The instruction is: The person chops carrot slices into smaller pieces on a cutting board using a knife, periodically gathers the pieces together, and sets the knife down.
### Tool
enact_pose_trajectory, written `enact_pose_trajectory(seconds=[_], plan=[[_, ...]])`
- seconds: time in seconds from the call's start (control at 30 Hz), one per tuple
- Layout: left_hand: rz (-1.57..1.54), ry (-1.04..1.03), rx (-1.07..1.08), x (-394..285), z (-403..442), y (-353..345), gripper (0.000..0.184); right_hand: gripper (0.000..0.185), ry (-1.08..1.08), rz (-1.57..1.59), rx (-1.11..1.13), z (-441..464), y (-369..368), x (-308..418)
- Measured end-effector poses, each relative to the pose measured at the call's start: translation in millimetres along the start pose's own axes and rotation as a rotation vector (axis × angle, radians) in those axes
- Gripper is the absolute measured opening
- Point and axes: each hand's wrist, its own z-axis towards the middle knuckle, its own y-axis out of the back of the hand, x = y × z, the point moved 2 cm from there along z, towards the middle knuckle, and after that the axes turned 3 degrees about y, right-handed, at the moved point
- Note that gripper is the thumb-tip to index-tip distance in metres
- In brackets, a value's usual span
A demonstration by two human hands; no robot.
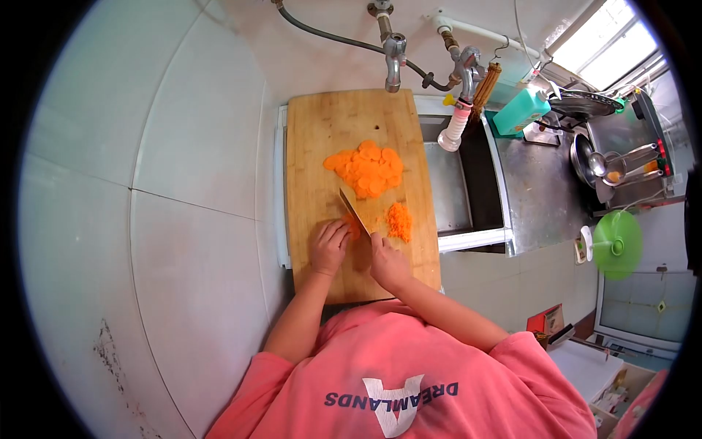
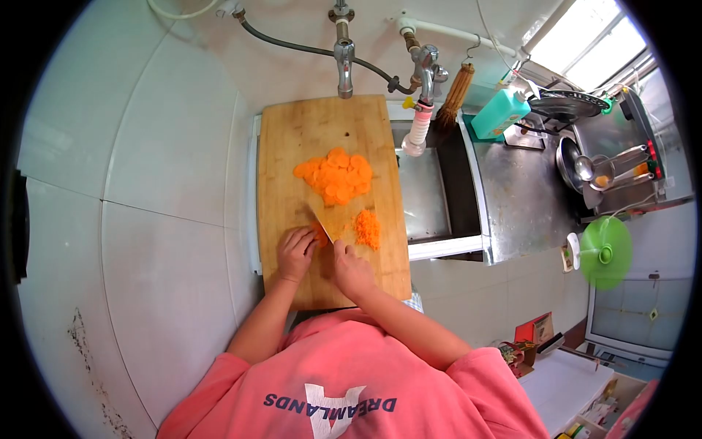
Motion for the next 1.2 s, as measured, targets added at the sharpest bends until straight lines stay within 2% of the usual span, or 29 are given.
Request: enact_pose_trajectory(seconds=[0.2,0.3,0.8,1.2], plan=[[-0.025,0.020,0.030,5.2,-7.2,-5.2,0.019,0.037,0.003,-0.001,0.009,-0.2,-0.3,2.0],[0.006,0.024,0.029,5.0,-5.2,-3.9,0.016,0.031,0.001,0.059,-0.033,-1.6,11.6,11.5],[-0.104,0.095,0.027,3.3,-3.9,-4.2,0.017,0.039,-0.023,0.003,0.064,5.7,8.6,14.6],[-0.076,0.082,0.010,4.7,-3.9,-6.0,0.015,0.029,-0.028,0.039,0.023,6.7,4.5,17.0]])
